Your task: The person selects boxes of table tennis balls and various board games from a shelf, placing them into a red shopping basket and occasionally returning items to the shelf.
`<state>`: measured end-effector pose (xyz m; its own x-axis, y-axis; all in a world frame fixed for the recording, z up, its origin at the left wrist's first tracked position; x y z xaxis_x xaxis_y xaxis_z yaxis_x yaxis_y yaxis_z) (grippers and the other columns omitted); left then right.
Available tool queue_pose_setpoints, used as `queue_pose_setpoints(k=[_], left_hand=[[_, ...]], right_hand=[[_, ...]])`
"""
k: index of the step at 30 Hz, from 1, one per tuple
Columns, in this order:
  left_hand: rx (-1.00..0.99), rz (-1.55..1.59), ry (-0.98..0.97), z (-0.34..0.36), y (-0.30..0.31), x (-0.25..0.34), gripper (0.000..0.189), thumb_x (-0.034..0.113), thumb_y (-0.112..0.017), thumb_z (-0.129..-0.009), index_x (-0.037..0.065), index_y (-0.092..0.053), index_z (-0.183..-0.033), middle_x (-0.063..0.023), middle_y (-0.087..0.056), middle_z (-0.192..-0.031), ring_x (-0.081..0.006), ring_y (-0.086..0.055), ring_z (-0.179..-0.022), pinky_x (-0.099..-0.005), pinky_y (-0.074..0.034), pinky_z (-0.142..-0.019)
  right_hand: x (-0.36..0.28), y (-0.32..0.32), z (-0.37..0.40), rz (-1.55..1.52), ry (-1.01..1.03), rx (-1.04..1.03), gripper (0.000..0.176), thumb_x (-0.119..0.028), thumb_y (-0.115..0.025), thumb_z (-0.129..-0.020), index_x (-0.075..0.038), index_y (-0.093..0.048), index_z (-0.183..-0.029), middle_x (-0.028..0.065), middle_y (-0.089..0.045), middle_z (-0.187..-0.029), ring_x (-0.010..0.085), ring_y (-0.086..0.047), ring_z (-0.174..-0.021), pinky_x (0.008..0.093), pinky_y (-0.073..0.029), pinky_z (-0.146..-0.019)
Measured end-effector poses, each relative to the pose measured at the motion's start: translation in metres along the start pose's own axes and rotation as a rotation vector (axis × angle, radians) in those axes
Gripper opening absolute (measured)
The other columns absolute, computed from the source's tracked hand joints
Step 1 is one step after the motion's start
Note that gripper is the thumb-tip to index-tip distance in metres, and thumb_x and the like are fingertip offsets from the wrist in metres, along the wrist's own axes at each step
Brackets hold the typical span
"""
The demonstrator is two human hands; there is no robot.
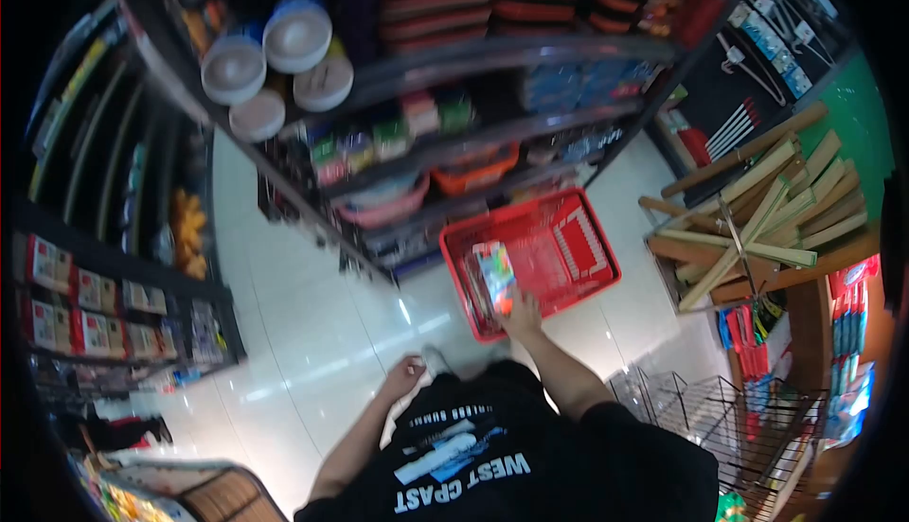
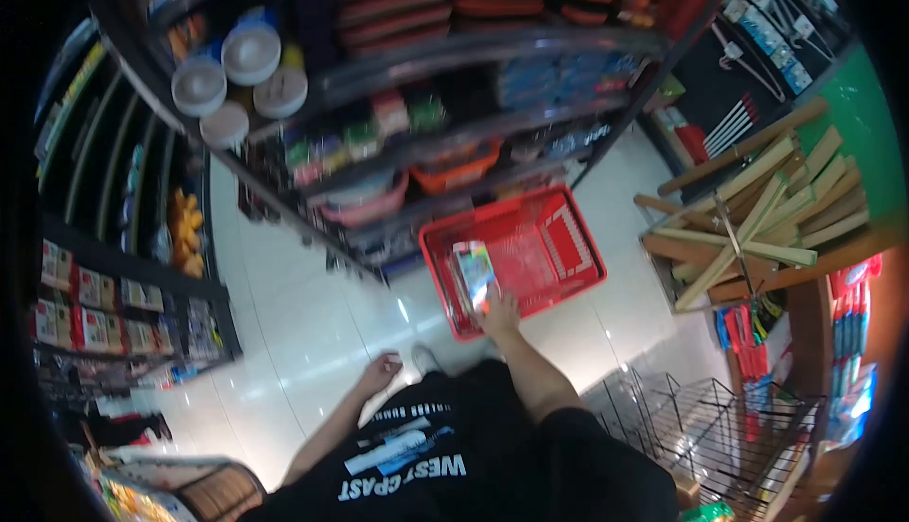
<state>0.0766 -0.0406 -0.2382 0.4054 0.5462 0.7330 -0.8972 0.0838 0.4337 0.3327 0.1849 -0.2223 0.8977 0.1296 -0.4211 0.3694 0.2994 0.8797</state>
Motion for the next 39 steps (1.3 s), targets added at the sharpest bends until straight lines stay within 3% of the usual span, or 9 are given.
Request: queue_pose_setpoints(k=[8,11,15,23,27,30,34,37,39], left_hand=[[0.077,0.163,0.000,-0.012,-0.026,0.036,0.039,0.029,-0.063,-0.089,0.003,-0.059,-0.119,-0.0154,-0.068,-0.091,-0.0243,-0.066,-0.087,-0.0352,-0.052,-0.078],[0.074,0.291,0.021,-0.022,-0.053,0.056,0.033,0.010,-0.054,-0.092,0.001,-0.055,-0.124,-0.0105,-0.065,-0.101,-0.0185,-0.064,-0.086,-0.0298,-0.053,-0.071],[0.109,0.546,0.083,-0.023,-0.087,0.116,0.032,0.007,-0.053,-0.091,0.003,-0.055,-0.122,-0.0079,-0.064,-0.105,-0.0167,-0.064,-0.088,-0.0293,-0.052,-0.071],[0.077,0.564,-0.229,-0.042,-0.099,0.231,0.028,0.008,-0.053,-0.095,-0.001,-0.053,-0.121,-0.0096,-0.064,-0.107,-0.0133,-0.063,-0.090,-0.0251,-0.051,-0.074],[0.038,0.499,-0.221,-0.058,-0.082,0.271,0.027,0.010,-0.053,-0.096,-0.003,-0.054,-0.119,-0.0093,-0.064,-0.104,-0.0128,-0.063,-0.086,-0.0244,-0.050,-0.074],[0.070,0.478,-0.367,-0.069,-0.075,0.304,0.028,0.005,-0.053,-0.092,-0.003,-0.057,-0.118,-0.0071,-0.066,-0.101,-0.0089,-0.059,-0.082,-0.0236,-0.048,-0.073],[0.109,0.341,-0.406,-0.071,-0.081,0.318,0.028,0.005,-0.054,-0.092,-0.002,-0.058,-0.118,-0.0065,-0.066,-0.103,-0.0085,-0.058,-0.085,-0.0231,-0.047,-0.075],[0.120,0.255,-0.362,-0.068,-0.090,0.323,0.027,0.008,-0.054,-0.092,-0.001,-0.060,-0.117,-0.0090,-0.067,-0.101,-0.0118,-0.062,-0.088,-0.0265,-0.050,-0.075],[0.199,0.176,-0.350,-0.070,-0.101,0.316,0.026,0.008,-0.055,-0.091,-0.001,-0.061,-0.115,-0.0093,-0.067,-0.097,-0.0129,-0.062,-0.087,-0.0276,-0.051,-0.075]], right_hand=[[0.015,0.058,-0.001,-0.385,0.153,0.163,0.067,-0.032,-0.070,-0.080,-0.005,-0.043,-0.135,0.0249,-0.049,-0.131,0.0421,-0.048,-0.121,0.0459,-0.042,-0.100],[0.044,0.071,-0.008,-0.392,0.160,0.093,0.053,-0.025,-0.063,-0.083,-0.003,-0.050,-0.130,0.0220,-0.055,-0.127,0.0371,-0.054,-0.117,0.0436,-0.046,-0.096],[0.084,0.115,-0.017,-0.409,0.229,0.135,0.042,-0.018,-0.060,-0.083,-0.007,-0.057,-0.124,0.0207,-0.063,-0.114,0.0365,-0.063,-0.101,0.0423,-0.051,-0.086],[0.160,0.148,-0.015,-0.493,0.090,0.197,0.028,-0.017,-0.055,-0.088,-0.010,-0.066,-0.113,0.0192,-0.068,-0.095,0.0355,-0.067,-0.088,0.0429,-0.053,-0.077],[0.165,0.153,-0.009,-0.483,-0.026,0.140,0.027,-0.017,-0.056,-0.089,-0.009,-0.066,-0.112,0.0188,-0.068,-0.098,0.0341,-0.067,-0.091,0.0410,-0.053,-0.079],[0.160,0.153,-0.012,-0.565,0.091,0.222,0.026,-0.015,-0.059,-0.090,-0.005,-0.065,-0.114,0.0167,-0.070,-0.096,0.0229,-0.070,-0.087,0.0324,-0.054,-0.077],[0.135,0.195,-0.032,-0.576,0.163,0.159,0.025,-0.012,-0.058,-0.091,-0.002,-0.064,-0.113,0.0158,-0.070,-0.095,0.0205,-0.070,-0.086,0.0298,-0.053,-0.076],[0.110,0.265,-0.072,-0.675,0.328,0.279,0.026,-0.020,-0.058,-0.092,-0.004,-0.065,-0.111,0.0203,-0.068,-0.094,0.0336,-0.069,-0.086,0.0370,-0.053,-0.074],[0.088,0.319,-0.108,-0.714,0.420,0.254,0.026,-0.018,-0.057,-0.093,-0.003,-0.064,-0.112,0.0200,-0.068,-0.097,0.0318,-0.069,-0.088,0.0345,-0.053,-0.075]])
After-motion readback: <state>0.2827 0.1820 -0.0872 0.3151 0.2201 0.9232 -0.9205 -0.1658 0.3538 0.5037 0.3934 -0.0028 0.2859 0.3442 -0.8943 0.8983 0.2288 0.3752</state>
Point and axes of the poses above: each hand's wrist, its own z-axis away from the middle knuckle, its own y-axis out of the back of the hand, x = y × z, the point moved 9 cm from there along -z, towards the middle knuckle
